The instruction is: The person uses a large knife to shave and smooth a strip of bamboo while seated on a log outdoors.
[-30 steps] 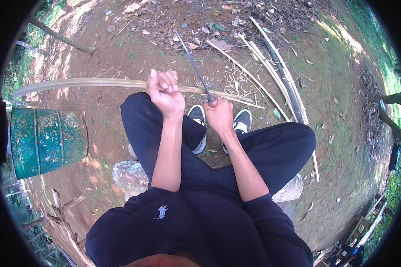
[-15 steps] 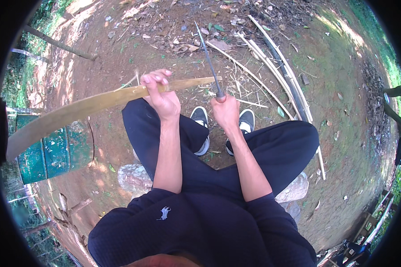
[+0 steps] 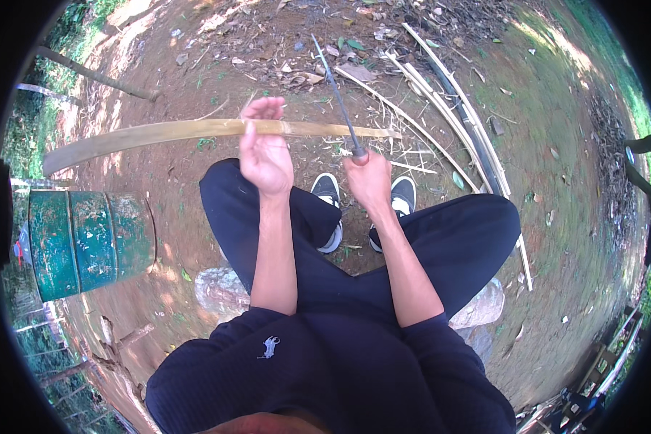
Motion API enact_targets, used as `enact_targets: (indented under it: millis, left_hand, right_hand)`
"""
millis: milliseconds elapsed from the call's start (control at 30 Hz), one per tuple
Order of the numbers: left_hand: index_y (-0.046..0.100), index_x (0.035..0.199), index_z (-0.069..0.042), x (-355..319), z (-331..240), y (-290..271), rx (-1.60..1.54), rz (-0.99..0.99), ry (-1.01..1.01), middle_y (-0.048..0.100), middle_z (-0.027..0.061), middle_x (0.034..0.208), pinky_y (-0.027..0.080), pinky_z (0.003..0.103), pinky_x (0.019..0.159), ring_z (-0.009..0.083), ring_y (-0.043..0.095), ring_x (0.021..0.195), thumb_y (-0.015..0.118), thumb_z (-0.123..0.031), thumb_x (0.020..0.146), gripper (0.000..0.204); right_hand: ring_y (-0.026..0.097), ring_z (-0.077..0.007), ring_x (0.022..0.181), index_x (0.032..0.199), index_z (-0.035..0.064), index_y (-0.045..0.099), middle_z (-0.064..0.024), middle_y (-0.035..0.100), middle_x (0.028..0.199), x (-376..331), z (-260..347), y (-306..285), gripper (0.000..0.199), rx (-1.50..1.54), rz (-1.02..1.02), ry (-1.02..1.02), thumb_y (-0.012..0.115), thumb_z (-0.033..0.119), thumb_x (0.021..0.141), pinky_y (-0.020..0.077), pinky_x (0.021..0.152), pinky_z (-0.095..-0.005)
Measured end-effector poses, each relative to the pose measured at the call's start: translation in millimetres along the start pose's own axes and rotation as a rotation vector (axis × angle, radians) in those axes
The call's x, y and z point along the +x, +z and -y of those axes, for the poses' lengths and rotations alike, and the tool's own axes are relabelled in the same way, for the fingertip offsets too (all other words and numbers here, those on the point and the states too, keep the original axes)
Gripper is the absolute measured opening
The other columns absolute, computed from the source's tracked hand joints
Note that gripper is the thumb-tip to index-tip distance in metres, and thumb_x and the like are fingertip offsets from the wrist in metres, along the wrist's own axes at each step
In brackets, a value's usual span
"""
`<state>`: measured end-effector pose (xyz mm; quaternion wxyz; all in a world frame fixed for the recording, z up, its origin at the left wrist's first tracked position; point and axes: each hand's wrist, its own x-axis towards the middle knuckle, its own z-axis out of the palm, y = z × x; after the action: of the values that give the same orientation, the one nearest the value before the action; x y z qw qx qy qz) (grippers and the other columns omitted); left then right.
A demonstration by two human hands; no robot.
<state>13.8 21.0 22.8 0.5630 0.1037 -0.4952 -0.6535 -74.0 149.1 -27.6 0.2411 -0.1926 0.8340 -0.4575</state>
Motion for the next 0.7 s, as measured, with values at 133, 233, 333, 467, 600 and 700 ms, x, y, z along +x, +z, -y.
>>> enact_targets:
  millis: [133, 233, 333, 467, 600, 700]
  left_hand:
    - [0.048, 0.132, -0.004, 7, -35, 7, -0.260, -0.005, 0.132, 0.056, 0.0210, 0.126, 0.034, 0.044, 0.110, 0.0312, 0.051, 0.124, 0.034, -0.058, 0.100, 0.065]
    - [0.045, 0.135, -0.003, 9, -48, 0, -0.253, -0.010, 0.121, 0.053, 0.0226, 0.132, 0.032, 0.046, 0.112, 0.0329, 0.049, 0.128, 0.028, -0.064, 0.099, 0.073]
    - [0.040, 0.140, -0.001, 13, -51, -10, 0.054, -0.030, 0.180, 0.049, 0.0226, 0.138, 0.031, 0.048, 0.114, 0.0345, 0.044, 0.134, 0.030, -0.056, 0.101, 0.068]
    - [0.033, 0.147, -0.002, 17, -66, -17, -0.046, 0.225, 0.293, 0.049, 0.0222, 0.139, 0.027, 0.049, 0.118, 0.0353, 0.040, 0.137, 0.049, -0.031, 0.099, 0.058]
    - [0.034, 0.148, -0.009, 14, -79, -25, -0.151, 0.244, 0.260, 0.053, 0.0157, 0.137, 0.026, 0.050, 0.118, 0.0350, 0.042, 0.136, 0.054, -0.023, 0.097, 0.057]
    - [0.034, 0.149, -0.012, 15, -87, -34, -0.352, 0.305, 0.232, 0.057, 0.0125, 0.132, 0.027, 0.051, 0.116, 0.0339, 0.047, 0.130, 0.057, -0.020, 0.095, 0.059]
  right_hand:
    - [0.060, -0.0284, 0.056, 0.070, -0.0040, 0.055, -0.0178, 0.059, 0.059, 3, -3, -1, 0.024, 0.005, -0.019, -0.008, 0.061, 0.018, 0.078, 0.0494, 0.062, -0.0415]
    - [0.058, -0.0254, 0.055, 0.068, -0.0030, 0.054, -0.0156, 0.057, 0.058, 3, -5, 3, 0.025, -0.003, -0.028, -0.011, 0.062, 0.019, 0.077, 0.0476, 0.061, -0.0404]
    - [0.056, -0.0207, 0.054, 0.070, -0.0019, 0.055, -0.0125, 0.056, 0.057, 3, -8, 5, 0.024, 0.012, -0.025, -0.017, 0.065, 0.019, 0.076, 0.0455, 0.058, -0.0383]
    - [0.063, -0.0304, 0.060, 0.074, -0.0036, 0.058, -0.0182, 0.061, 0.062, -2, 1, 3, 0.023, -0.004, -0.003, -0.032, 0.062, 0.018, 0.078, 0.0497, 0.065, -0.0420]
    - [0.063, -0.0303, 0.060, 0.074, -0.0043, 0.059, -0.0185, 0.061, 0.062, -2, 0, 5, 0.023, -0.036, 0.010, -0.016, 0.061, 0.018, 0.079, 0.0500, 0.065, -0.0421]
    - [0.064, -0.0300, 0.060, 0.075, -0.0045, 0.059, -0.0188, 0.061, 0.062, -2, 2, 6, 0.023, -0.028, 0.026, 0.007, 0.061, 0.018, 0.079, 0.0501, 0.065, -0.0421]
